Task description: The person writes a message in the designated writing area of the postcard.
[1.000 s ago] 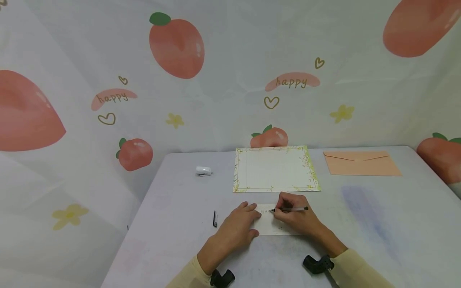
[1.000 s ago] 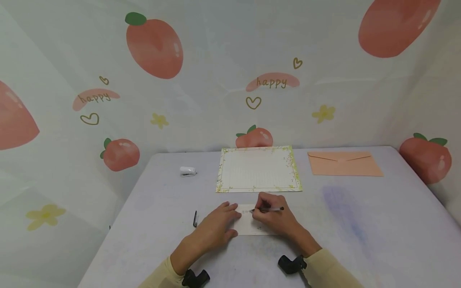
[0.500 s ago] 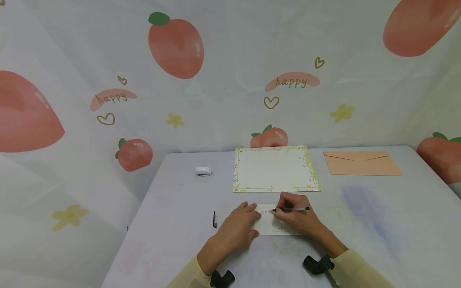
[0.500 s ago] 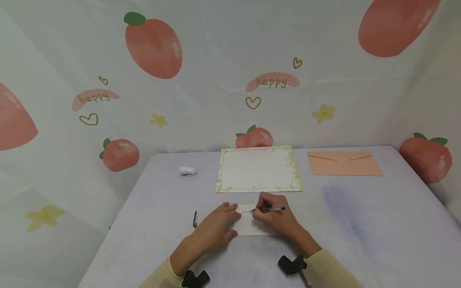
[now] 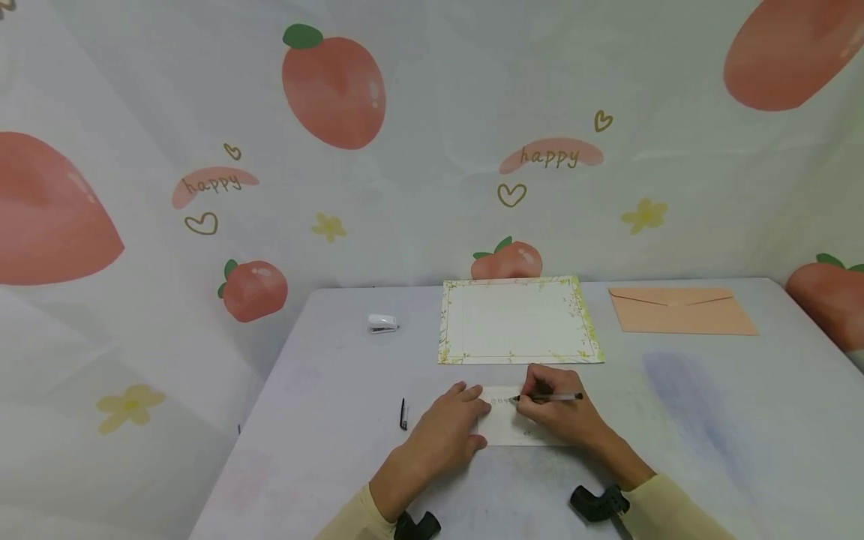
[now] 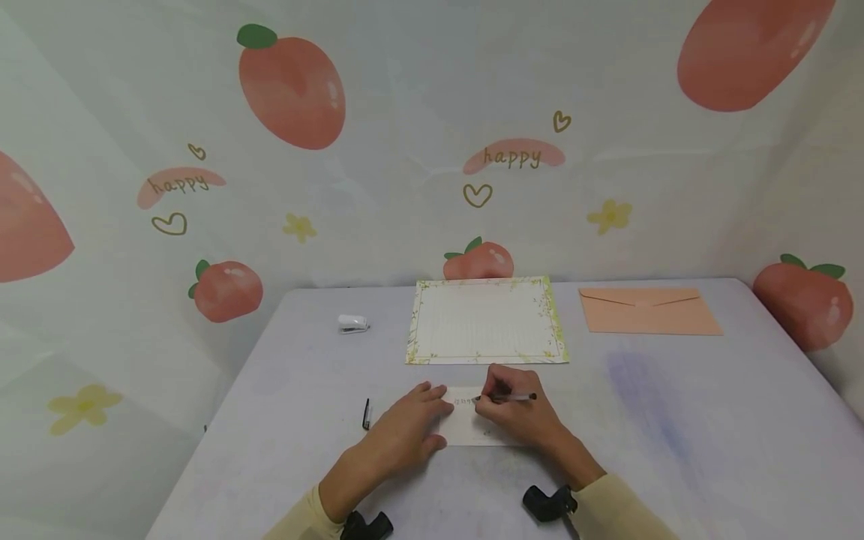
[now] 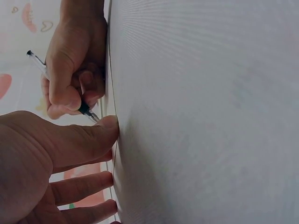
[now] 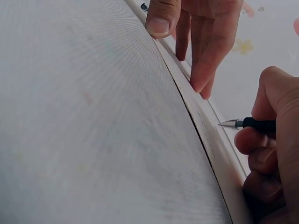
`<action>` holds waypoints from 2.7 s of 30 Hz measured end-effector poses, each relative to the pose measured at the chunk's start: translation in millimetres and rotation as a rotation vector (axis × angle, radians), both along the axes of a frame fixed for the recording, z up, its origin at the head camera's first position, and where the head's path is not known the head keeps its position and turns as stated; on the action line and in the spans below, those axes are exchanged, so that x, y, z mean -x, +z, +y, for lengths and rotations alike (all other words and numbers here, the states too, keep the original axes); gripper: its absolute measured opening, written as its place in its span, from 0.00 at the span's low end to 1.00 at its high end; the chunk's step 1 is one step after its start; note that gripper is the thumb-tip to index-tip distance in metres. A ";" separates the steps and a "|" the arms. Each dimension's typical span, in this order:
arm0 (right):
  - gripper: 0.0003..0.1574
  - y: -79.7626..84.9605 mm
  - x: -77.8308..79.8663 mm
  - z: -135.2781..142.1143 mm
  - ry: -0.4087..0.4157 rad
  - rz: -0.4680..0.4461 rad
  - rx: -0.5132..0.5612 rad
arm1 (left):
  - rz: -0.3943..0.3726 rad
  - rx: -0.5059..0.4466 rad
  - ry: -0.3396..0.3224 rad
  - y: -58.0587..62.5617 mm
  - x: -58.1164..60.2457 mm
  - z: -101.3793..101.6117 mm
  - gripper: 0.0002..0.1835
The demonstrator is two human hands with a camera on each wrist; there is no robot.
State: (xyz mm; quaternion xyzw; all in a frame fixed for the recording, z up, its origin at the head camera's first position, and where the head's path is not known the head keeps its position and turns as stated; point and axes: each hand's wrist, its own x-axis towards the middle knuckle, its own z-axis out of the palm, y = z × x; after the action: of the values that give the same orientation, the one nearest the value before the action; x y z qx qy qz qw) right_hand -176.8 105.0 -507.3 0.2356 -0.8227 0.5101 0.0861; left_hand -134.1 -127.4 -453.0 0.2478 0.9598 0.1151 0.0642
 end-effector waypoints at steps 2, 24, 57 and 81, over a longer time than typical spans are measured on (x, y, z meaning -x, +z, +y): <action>0.20 -0.6 -0.2 0.3 0.009 -0.001 0.005 | 0.007 0.000 -0.003 -0.3 -0.1 -0.1 0.24; 0.19 0.3 1.7 0.7 -0.011 -0.021 -0.027 | -0.002 0.010 -0.005 -1.4 0.9 -1.4 0.25; 0.19 1.2 1.6 0.7 0.001 -0.002 -0.048 | 0.018 0.005 -0.014 -1.3 0.7 -2.1 0.24; 0.20 3.6 -0.7 1.8 -0.040 -0.047 0.050 | -0.001 0.016 -0.005 -0.2 1.3 -1.0 0.25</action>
State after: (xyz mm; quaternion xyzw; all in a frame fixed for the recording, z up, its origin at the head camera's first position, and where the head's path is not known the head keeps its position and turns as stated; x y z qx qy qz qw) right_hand -176.1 106.8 -503.7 0.2049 -0.8161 0.5340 0.0825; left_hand -135.3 -128.4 -453.2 0.2496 0.9601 0.1072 0.0668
